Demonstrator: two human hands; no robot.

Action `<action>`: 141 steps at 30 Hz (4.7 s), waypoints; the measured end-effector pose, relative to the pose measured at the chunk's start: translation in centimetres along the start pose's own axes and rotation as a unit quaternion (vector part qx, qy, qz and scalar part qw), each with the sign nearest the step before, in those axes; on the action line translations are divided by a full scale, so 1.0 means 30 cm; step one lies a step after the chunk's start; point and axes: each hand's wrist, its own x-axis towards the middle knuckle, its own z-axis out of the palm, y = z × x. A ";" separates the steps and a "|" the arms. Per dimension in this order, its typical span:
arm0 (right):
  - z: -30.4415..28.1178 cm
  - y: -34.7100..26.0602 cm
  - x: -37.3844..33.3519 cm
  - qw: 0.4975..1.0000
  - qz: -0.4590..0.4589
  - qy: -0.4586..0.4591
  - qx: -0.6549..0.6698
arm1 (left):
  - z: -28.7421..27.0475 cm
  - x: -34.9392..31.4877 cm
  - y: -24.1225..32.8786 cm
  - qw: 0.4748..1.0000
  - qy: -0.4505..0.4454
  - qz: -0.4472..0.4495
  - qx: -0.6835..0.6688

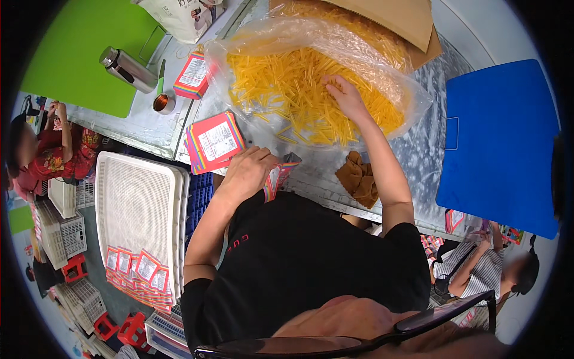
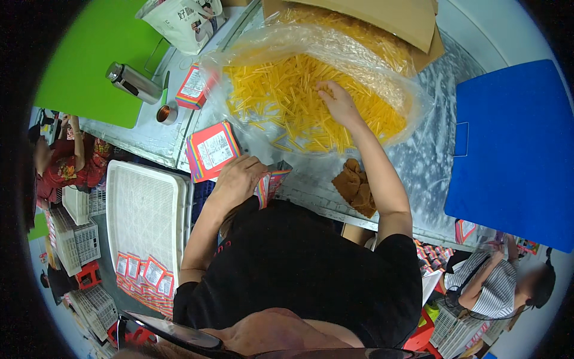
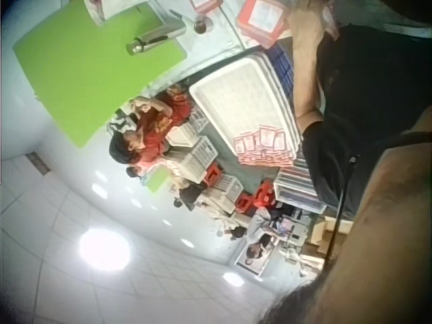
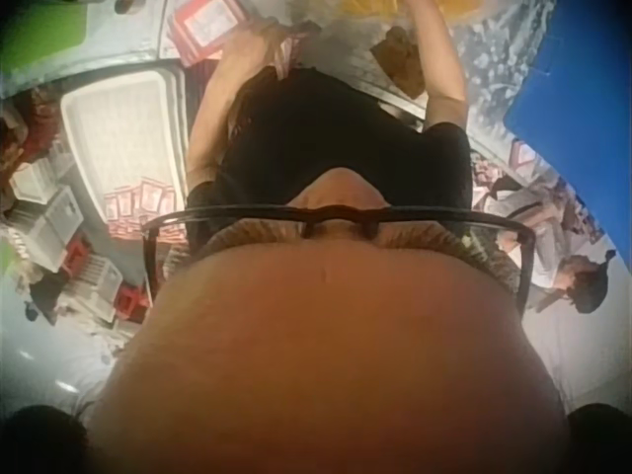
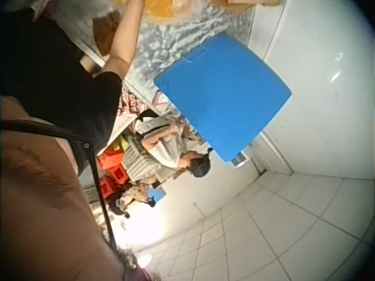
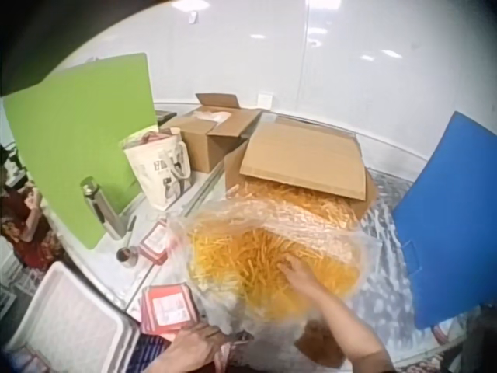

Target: Packing small yellow toy accessories into plastic-wrapped cards.

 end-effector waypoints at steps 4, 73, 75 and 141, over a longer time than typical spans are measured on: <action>0.007 -0.086 -0.035 0.997 0.008 0.006 0.073 | 0.003 -0.009 0.004 1.000 0.006 -0.012 -0.014; 0.155 -0.089 -0.336 0.972 -0.116 -0.023 0.205 | 0.047 -0.030 0.007 0.999 0.025 -0.019 -0.028; 0.154 -0.093 -0.336 0.974 -0.115 -0.020 0.192 | 0.049 -0.032 0.004 0.999 0.027 -0.017 -0.027; 0.125 -0.109 -0.374 0.932 -0.082 -0.124 0.331 | 0.076 -0.050 0.003 0.999 0.028 -0.018 -0.030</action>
